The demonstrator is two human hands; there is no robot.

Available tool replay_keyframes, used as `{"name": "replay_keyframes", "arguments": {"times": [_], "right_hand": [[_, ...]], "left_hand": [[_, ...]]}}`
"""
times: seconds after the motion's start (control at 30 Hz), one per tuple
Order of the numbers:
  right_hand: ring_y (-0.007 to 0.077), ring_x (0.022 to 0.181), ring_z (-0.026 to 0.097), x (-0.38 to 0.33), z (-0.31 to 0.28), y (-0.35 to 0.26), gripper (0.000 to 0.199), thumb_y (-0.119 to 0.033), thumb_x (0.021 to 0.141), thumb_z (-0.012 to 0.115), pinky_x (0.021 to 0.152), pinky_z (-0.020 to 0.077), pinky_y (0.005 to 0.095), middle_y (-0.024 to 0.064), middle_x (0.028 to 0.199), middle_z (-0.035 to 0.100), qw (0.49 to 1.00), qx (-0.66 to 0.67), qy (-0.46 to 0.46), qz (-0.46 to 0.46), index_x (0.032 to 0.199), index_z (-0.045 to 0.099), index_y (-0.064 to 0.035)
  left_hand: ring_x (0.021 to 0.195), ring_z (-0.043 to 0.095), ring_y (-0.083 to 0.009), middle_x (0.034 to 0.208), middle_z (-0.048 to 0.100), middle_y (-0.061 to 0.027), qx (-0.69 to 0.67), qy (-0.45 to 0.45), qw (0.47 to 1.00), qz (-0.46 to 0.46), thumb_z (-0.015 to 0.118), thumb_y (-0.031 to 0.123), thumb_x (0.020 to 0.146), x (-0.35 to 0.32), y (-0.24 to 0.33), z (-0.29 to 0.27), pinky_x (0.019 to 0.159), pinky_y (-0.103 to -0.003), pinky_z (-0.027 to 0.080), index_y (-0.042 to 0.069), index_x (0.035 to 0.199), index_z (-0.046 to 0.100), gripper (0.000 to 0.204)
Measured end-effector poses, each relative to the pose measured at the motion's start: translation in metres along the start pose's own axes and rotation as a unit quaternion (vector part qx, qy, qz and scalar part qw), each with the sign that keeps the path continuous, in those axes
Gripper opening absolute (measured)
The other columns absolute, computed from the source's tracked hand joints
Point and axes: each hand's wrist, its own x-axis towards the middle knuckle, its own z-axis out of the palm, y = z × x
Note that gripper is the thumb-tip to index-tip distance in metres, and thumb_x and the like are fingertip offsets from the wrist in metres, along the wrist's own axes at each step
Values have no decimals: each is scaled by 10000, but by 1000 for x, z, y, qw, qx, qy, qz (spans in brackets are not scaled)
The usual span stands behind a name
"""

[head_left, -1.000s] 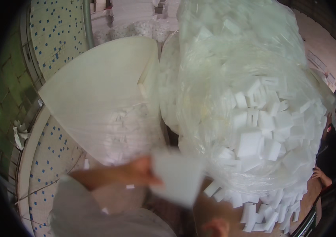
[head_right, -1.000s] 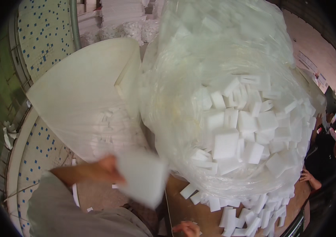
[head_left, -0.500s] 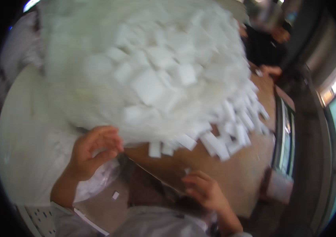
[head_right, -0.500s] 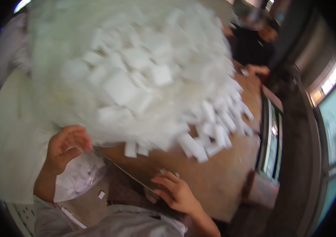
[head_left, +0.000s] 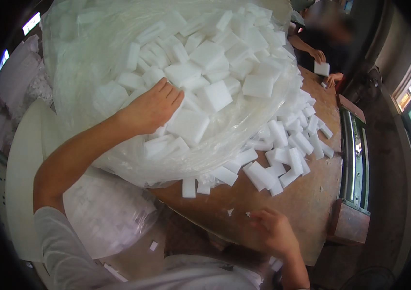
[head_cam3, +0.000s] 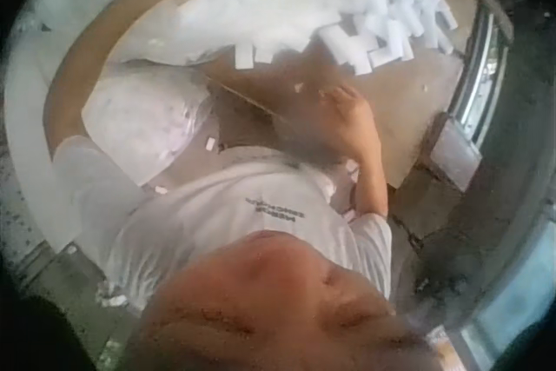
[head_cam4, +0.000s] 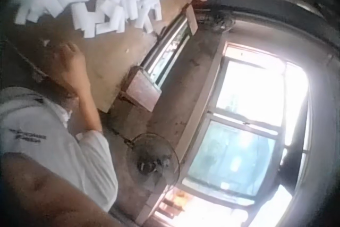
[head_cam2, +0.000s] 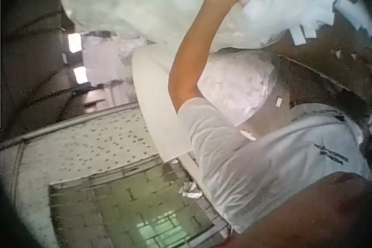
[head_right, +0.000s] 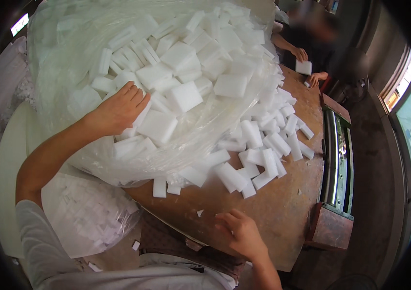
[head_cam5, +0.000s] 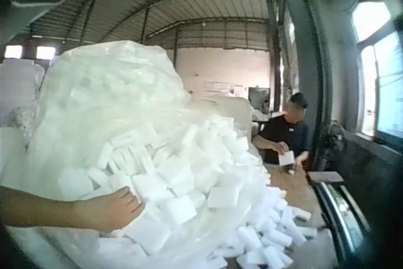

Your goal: The person fastens a strap around their waist, then repeatedly takes foam blocks from a bag and table and fits the foam pieces together by hand.

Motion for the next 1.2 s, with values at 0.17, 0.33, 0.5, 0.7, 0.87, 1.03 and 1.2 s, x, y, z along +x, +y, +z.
{"name": "replay_keyframes", "arguments": {"times": [0.17,0.33,0.5,0.7,0.87,1.03,1.2], "right_hand": [[235,707,622,101,-34,11,134,-29,838,663,653,493,330,133,802,633,987,-25,99,-126,966,678,9],[310,789,633,245,-37,-6,271,-183,853,687,723,504,392,179,931,661,959,-128,185,-174,1055,660,-4],[395,961,631,313,1,-46,561,-406,803,714,844,514,422,266,1063,637,958,-211,191,-49,1209,599,-35],[440,1057,578,331,0,3,412,-178,763,610,872,513,449,348,1123,565,966,-204,157,35,1116,560,28],[347,913,600,197,-68,5,433,-31,732,546,823,495,388,211,1066,595,981,103,149,-65,1161,513,15],[336,962,613,40,-54,-19,557,-16,704,687,826,488,387,176,1073,591,990,31,11,-140,1231,506,-13],[386,904,619,-45,-68,3,513,-140,677,832,789,495,407,182,1037,589,996,72,-58,7,1124,615,-12]], "left_hand": [[866,527,-276,1018,531,-175,-57,-56,997,-21,748,210,676,2,-17,-24,796,-398,435,-110,1178,531,634],[1105,552,-343,1197,526,-224,-318,172,930,-67,747,266,728,-30,34,-77,963,-469,460,-69,1296,480,711],[1272,501,-294,1278,533,-130,-35,197,980,7,660,185,816,-27,35,-75,1073,-623,336,72,1301,565,507],[1367,351,-420,1442,367,-271,-182,166,942,-229,734,88,742,-7,7,-49,1126,-565,256,-10,1430,398,772],[994,575,-387,1219,556,-244,-649,60,737,-182,752,234,837,-14,120,-68,971,-481,407,-66,1438,323,796],[902,629,-416,1068,587,-274,-811,116,547,-171,707,203,881,30,207,-73,810,-444,503,-83,1431,266,761],[1099,559,-433,1210,513,-288,-861,106,498,-22,691,167,893,59,293,-91,948,-445,447,-54,1448,241,748]]}}
